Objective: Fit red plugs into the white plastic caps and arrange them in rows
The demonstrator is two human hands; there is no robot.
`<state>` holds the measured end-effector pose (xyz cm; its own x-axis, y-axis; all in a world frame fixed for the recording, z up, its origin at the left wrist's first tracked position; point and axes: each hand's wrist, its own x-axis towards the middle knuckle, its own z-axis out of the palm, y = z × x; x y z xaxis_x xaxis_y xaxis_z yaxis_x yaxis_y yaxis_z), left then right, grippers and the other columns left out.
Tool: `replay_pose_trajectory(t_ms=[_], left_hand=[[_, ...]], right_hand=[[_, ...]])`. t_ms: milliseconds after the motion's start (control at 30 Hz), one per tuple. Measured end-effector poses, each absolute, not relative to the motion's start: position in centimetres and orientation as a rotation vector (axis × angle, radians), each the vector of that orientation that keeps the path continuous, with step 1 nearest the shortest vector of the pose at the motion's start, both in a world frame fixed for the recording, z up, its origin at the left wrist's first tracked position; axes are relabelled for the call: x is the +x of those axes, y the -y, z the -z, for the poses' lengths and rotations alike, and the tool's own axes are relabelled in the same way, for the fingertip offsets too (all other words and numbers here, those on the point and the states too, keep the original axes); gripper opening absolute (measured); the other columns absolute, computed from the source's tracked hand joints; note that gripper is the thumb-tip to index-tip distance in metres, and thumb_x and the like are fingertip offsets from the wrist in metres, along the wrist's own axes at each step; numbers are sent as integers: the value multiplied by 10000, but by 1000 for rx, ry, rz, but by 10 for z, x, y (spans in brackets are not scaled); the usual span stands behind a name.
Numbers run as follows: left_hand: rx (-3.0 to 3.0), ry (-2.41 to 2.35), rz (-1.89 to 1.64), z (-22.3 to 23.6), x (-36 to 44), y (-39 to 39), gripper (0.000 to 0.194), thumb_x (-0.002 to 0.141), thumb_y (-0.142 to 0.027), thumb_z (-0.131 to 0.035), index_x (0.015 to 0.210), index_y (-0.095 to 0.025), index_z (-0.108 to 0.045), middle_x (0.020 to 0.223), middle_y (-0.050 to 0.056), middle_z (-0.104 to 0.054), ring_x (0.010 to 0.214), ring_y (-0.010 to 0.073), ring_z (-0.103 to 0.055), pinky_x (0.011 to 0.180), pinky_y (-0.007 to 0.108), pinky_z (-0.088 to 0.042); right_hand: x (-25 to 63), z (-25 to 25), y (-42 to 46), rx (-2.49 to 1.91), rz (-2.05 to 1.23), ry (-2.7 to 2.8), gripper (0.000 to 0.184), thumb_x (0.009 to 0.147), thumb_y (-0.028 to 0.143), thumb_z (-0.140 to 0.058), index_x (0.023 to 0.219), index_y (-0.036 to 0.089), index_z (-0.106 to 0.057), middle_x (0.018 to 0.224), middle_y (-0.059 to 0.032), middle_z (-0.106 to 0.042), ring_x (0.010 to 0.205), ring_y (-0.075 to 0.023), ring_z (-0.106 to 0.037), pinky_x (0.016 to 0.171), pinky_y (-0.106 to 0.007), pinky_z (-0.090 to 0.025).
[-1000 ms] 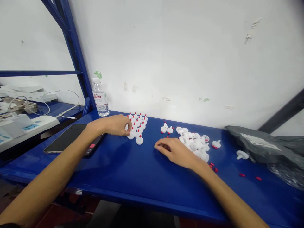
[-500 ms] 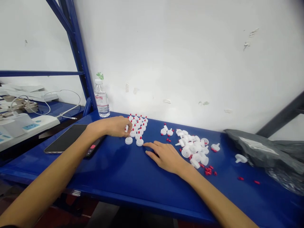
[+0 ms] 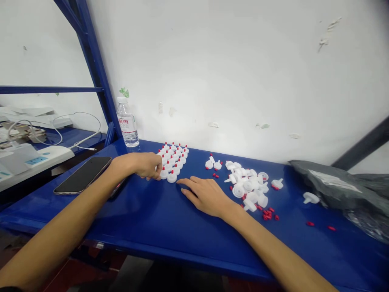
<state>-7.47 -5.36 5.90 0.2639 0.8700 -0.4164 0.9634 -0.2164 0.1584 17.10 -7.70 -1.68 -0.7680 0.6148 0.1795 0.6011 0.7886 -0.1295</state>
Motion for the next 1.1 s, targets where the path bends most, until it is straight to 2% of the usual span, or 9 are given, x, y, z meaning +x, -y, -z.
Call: replay_pose_trajectory(t_ms=[300,433,533,567,633,700,733,867,1100], left_hand=[[2121,-1694,316,-60,-79,50,176,754,-337,-594,771,-193,-694,693,50,-706,542,177,-606,514,257,-419],[2193,-1934,237,-72,-91,50,218,774,-398,-615,808,-193,-679,779,78,-722,672,220,-645,578,281,-417],[2114,-2136,239,-74,-98,50,462,721,-465,-708,1070,-166,-661,850,122,-728,725,256,-662,610,296,-427],[2059,-2158,226,-72,-99,49,618,708,-461,-732,1225,-150,-594,857,130,-730,703,256,-666,610,296,-434],[1972,-2153,180,-66,-99,46,922,702,-431,-756,1468,-131,-340,876,141,-736,645,249,-672,594,290,-448],[1924,-2116,165,-58,-97,41,1104,693,-407,-773,1546,-142,-124,917,156,-737,609,246,-680,561,283,-460],[1899,-2106,170,-54,-95,38,1148,686,-396,-783,1554,-151,-74,949,169,-734,601,246,-686,546,279,-467],[1876,-2055,149,-43,-91,29,1150,692,-327,-775,1556,-129,-42,1017,208,-721,595,250,-712,517,271,-497],[1896,-1990,93,-45,-90,29,1085,720,-253,-732,1557,-103,-59,975,188,-737,647,269,-741,533,266,-531]], right_hand=[[175,16,77,-932,-110,2770,365,1065,377,-349,1362,287,-541,1038,-44,-681,901,-195,-672,718,-282,-419],[175,17,77,-922,-112,2778,374,1067,377,-344,1384,307,-529,1047,-46,-679,916,-195,-672,733,-282,-422],[176,18,77,-907,-129,2770,375,1067,381,-342,1384,297,-524,1057,-45,-680,929,-200,-672,752,-290,-429],[176,18,77,-907,-137,2769,374,1068,383,-342,1382,294,-523,1057,-45,-680,928,-200,-672,754,-291,-430],[176,18,77,-916,-152,2771,372,1067,387,-344,1377,288,-525,1060,-48,-682,922,-198,-673,755,-290,-432],[176,17,78,-924,-159,2772,370,1067,389,-346,1372,283,-527,1067,-51,-683,928,-198,-673,761,-290,-434],[176,16,78,-925,-161,2772,368,1067,389,-348,1369,281,-528,1070,-53,-684,935,-200,-673,765,-291,-435],[176,15,79,-921,-149,2774,362,1064,388,-353,1355,271,-535,1066,-54,-691,942,-207,-676,761,-295,-439],[177,15,78,-920,-142,2767,363,1060,381,-364,1361,266,-530,1074,-54,-692,943,-212,-678,764,-300,-443]])
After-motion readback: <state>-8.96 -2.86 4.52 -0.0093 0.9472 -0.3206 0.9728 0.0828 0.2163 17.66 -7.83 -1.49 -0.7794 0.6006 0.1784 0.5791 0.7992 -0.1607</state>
